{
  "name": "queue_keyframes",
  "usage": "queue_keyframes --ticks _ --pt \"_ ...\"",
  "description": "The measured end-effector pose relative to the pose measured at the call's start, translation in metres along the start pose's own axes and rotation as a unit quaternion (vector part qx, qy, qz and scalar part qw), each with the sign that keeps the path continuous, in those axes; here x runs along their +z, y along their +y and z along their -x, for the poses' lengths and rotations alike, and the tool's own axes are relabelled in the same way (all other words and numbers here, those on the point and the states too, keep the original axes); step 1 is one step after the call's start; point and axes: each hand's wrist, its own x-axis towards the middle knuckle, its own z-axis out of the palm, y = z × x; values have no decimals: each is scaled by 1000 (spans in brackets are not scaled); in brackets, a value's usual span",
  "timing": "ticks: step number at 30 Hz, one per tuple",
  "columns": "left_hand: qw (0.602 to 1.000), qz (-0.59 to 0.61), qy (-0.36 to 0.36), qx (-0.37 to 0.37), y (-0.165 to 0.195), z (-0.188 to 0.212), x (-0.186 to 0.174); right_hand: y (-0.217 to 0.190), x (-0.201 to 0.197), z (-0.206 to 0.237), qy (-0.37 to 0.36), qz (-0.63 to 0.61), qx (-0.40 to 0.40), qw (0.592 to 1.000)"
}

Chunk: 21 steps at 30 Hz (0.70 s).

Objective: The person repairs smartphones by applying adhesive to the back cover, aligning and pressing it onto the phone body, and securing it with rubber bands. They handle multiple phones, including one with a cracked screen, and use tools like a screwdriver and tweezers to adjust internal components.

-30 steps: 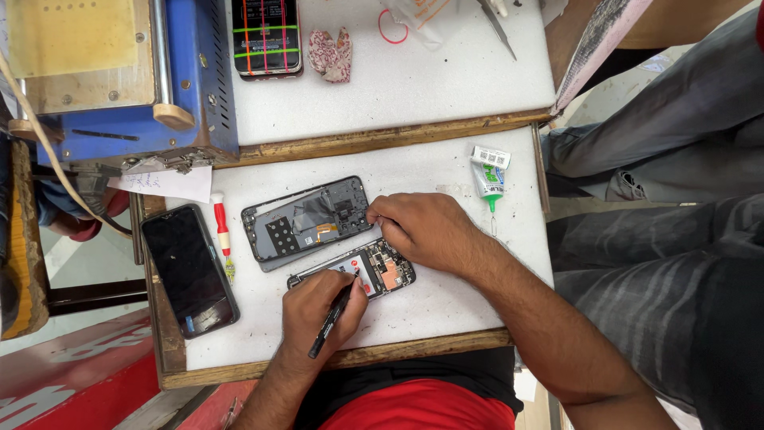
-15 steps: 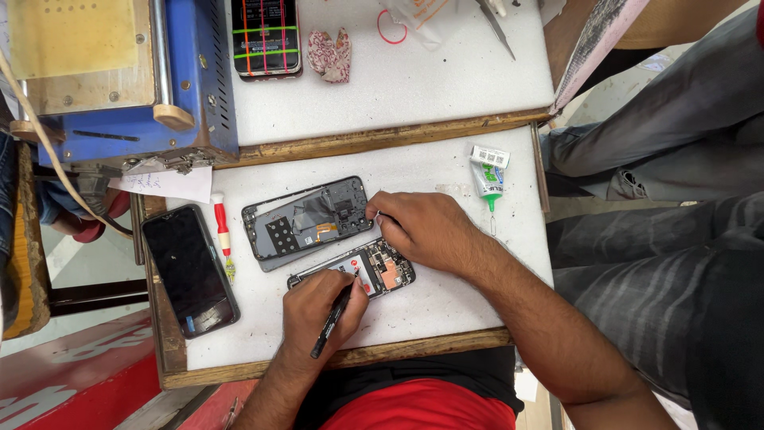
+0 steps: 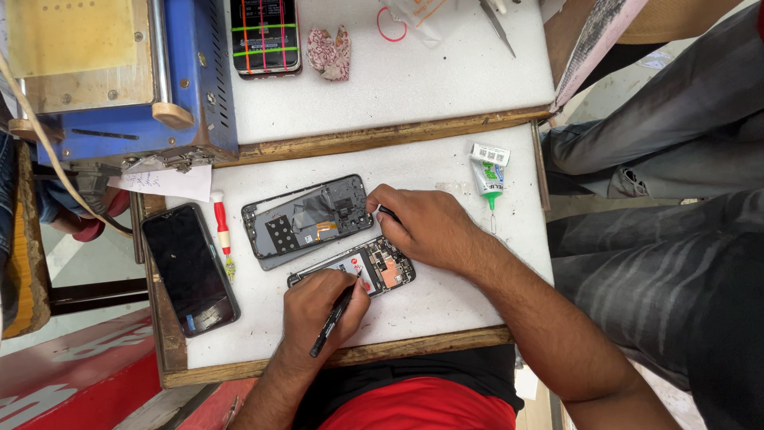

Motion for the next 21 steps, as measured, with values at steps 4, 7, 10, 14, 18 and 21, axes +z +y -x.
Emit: queue_keyframes --ticks 4,7,10,14,18,21 --pt "1000 -4 1 -12 0 1 0 0 0 1 16 1 -15 1000" --pt "1000 -2 3 -4 0 1 0 -1 -1 1 2 0 -1 1000" --pt "1000 6 9 26 1 1 1 -1 -1 1 8 -2 -1 1000" --pt "1000 -4 4 25 1 0 1 0 -1 0 0 3 7 1000" --pt "1000 -7 -8 11 -1 0 1 1 0 -1 23 -5 -19 1000" --pt "1000 1 -10 19 -2 1 1 1 0 -1 12 -5 -7 1000"
